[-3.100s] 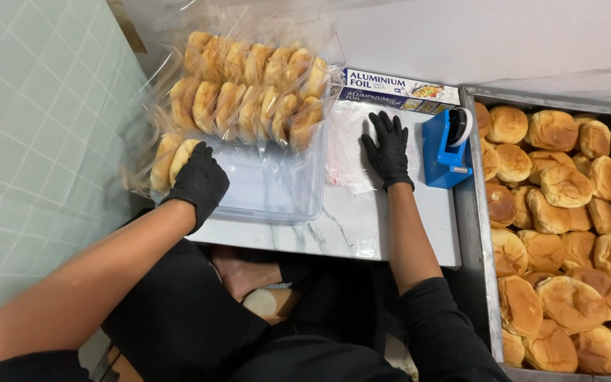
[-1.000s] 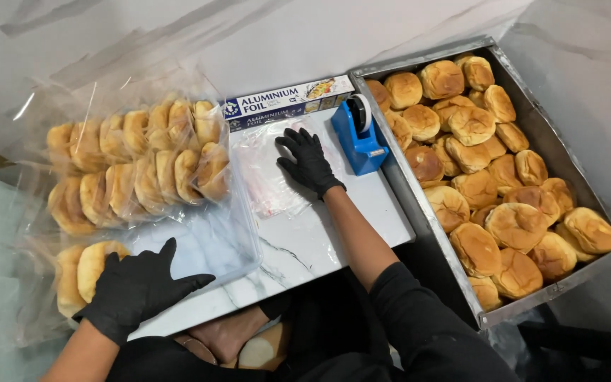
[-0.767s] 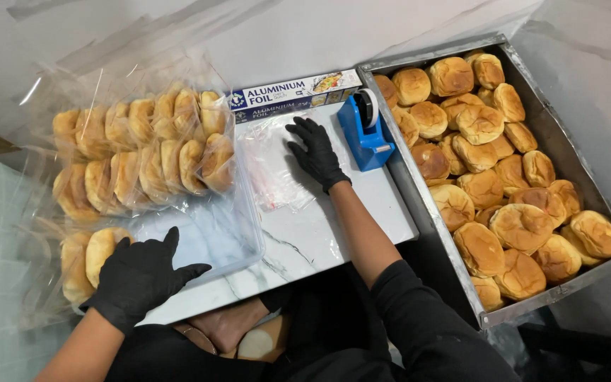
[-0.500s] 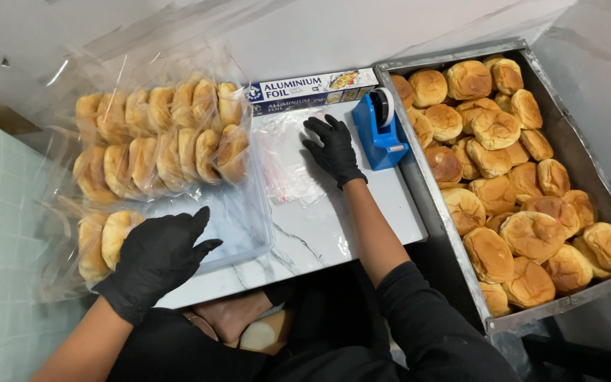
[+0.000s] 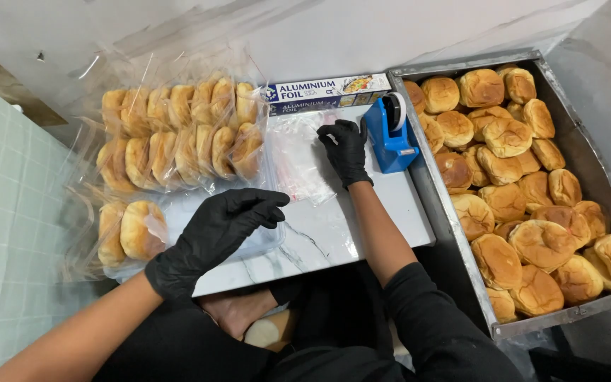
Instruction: The person packages buns by hand, taking them from a metal tray and placing them one by one into clear plastic bags.
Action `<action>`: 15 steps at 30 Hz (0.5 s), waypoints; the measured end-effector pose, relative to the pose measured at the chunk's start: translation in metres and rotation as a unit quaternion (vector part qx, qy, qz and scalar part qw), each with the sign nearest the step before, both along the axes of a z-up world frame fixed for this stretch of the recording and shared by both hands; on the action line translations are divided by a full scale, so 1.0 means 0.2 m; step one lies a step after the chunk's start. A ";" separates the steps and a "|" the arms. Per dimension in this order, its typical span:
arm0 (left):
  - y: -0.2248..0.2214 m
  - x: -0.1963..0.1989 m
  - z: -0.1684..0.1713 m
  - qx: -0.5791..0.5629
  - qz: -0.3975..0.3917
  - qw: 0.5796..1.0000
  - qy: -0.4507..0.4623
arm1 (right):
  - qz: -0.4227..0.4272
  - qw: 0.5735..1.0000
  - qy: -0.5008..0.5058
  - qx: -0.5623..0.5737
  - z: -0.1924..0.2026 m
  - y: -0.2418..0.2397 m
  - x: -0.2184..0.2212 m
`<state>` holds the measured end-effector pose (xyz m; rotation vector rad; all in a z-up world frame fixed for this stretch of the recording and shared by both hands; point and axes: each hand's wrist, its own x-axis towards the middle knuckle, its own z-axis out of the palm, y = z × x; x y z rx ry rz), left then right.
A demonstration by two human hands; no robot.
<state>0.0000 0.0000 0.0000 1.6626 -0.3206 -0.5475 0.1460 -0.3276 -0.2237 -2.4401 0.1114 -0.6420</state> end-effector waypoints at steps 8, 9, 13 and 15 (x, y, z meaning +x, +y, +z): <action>0.11 0.17 -0.23 -0.150 0.018 0.975 0.164 | 0.086 0.948 -0.306 -0.019 0.40 0.31 -0.27; 0.11 0.18 -0.28 -0.188 0.034 0.968 0.161 | 0.102 0.929 -0.356 -0.022 0.42 0.37 -0.29; 0.18 0.25 -0.41 -0.238 0.067 0.959 0.139 | 0.146 0.897 -0.414 -0.043 0.45 0.52 -0.40; 0.21 0.27 -0.39 -0.229 0.101 0.955 0.161 | 0.185 0.877 -0.434 -0.094 0.43 0.58 -0.44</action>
